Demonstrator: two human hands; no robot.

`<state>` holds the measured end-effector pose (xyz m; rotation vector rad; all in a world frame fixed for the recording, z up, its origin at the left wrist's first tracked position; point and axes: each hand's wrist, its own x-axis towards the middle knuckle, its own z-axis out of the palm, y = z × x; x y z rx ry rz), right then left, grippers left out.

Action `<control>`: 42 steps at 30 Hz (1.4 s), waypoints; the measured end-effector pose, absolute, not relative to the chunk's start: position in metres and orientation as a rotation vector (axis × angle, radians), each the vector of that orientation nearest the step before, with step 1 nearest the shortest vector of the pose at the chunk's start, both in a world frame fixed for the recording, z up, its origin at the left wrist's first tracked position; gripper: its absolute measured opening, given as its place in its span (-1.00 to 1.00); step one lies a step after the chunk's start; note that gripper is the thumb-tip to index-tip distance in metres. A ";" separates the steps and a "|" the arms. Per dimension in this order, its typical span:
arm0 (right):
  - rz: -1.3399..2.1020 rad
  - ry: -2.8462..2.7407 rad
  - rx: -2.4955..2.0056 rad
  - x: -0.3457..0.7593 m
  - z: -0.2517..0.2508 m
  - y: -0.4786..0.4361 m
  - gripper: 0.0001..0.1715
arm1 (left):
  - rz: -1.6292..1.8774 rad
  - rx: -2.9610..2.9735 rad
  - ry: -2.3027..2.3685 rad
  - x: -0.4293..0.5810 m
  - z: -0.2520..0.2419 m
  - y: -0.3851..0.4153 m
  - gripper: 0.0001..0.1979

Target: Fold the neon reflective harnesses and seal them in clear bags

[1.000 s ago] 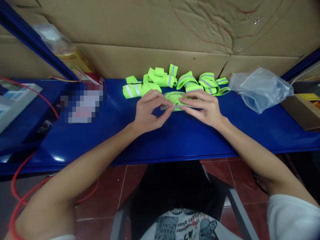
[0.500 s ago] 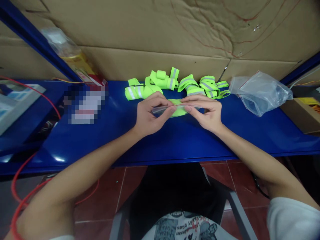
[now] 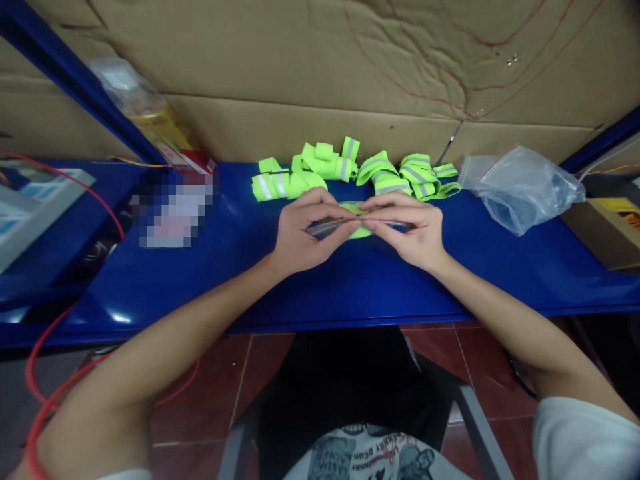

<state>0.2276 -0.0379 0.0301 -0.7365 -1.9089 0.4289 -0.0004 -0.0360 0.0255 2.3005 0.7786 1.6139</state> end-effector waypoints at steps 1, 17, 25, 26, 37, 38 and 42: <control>0.441 -1.889 -0.745 0.228 0.030 -0.037 -0.79 | 1.590 2.299 0.777 -0.001 0.025 -0.035 -0.78; 0.782 -1.649 -0.708 0.237 0.027 -0.018 -0.73 | 1.750 2.141 0.871 -0.001 0.020 -0.026 -0.74; 0.814 -1.663 -0.686 0.250 0.031 -0.011 -0.76 | 1.704 2.256 0.885 -0.014 0.023 -0.015 -0.64; 0.827 -1.623 -0.712 0.250 0.029 -0.010 -0.73 | 1.656 2.291 0.862 -0.016 0.024 -0.012 -0.53; 1.074 -1.413 -0.858 0.241 0.020 -0.002 -0.43 | 1.034 1.984 0.982 -0.008 -0.002 -0.010 -0.36; 1.101 -1.436 -0.870 0.241 0.020 -0.002 -0.37 | 1.032 1.950 1.001 -0.008 -0.001 -0.009 -0.38; 1.207 -1.516 -0.912 0.243 0.012 0.000 -0.02 | 0.973 1.958 1.180 -0.012 0.002 -0.005 -0.37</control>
